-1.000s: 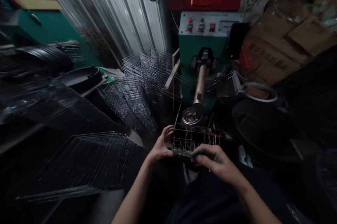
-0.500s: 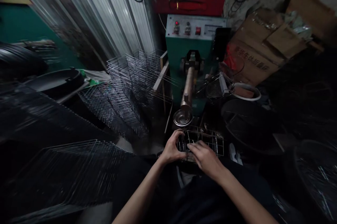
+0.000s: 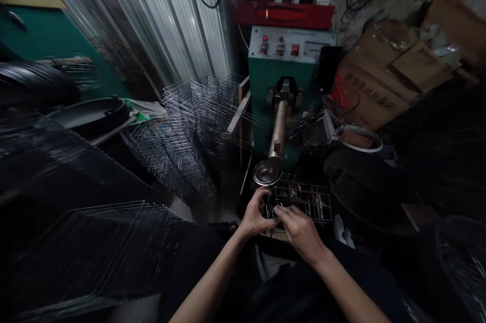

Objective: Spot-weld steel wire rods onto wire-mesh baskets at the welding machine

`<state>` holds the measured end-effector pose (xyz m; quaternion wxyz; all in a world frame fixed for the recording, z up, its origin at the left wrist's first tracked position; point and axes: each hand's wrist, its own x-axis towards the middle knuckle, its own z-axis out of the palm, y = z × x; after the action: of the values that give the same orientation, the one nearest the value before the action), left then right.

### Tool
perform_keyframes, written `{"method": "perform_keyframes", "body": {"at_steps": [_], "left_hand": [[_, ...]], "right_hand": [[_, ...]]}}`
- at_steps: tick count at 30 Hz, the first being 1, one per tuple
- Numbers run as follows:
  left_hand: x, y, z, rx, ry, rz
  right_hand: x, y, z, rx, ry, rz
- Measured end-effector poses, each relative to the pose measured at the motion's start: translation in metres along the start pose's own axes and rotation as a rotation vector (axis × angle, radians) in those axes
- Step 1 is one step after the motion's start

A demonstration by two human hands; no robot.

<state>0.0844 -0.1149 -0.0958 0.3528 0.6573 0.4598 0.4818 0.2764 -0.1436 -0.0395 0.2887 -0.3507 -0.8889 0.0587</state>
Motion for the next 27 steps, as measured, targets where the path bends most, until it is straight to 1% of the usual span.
{"method": "perform_keyframes", "body": {"at_steps": [7, 14, 19, 22, 24, 27], "left_hand": [[0.008, 0.000, -0.002, -0.087, 0.022, -0.025], [0.015, -0.006, -0.001, -0.095, 0.049, -0.063], [0.016, -0.007, 0.001, -0.121, 0.064, -0.026], [0.014, -0.004, 0.001, -0.120, 0.090, -0.039], [0.015, -0.003, -0.001, -0.132, 0.076, -0.061], [0.019, -0.008, -0.004, -0.213, 0.014, -0.105]], "right_hand": [[0.018, 0.007, -0.004, 0.025, -0.024, 0.022], [0.026, 0.015, -0.002, -0.008, -0.047, 0.043], [0.030, 0.014, -0.003, 0.046, -0.049, 0.048], [0.032, 0.010, -0.005, 0.065, -0.021, 0.082], [0.034, 0.007, -0.005, 0.060, -0.017, 0.110], [0.039, 0.002, -0.004, 0.027, -0.015, 0.133]]}}
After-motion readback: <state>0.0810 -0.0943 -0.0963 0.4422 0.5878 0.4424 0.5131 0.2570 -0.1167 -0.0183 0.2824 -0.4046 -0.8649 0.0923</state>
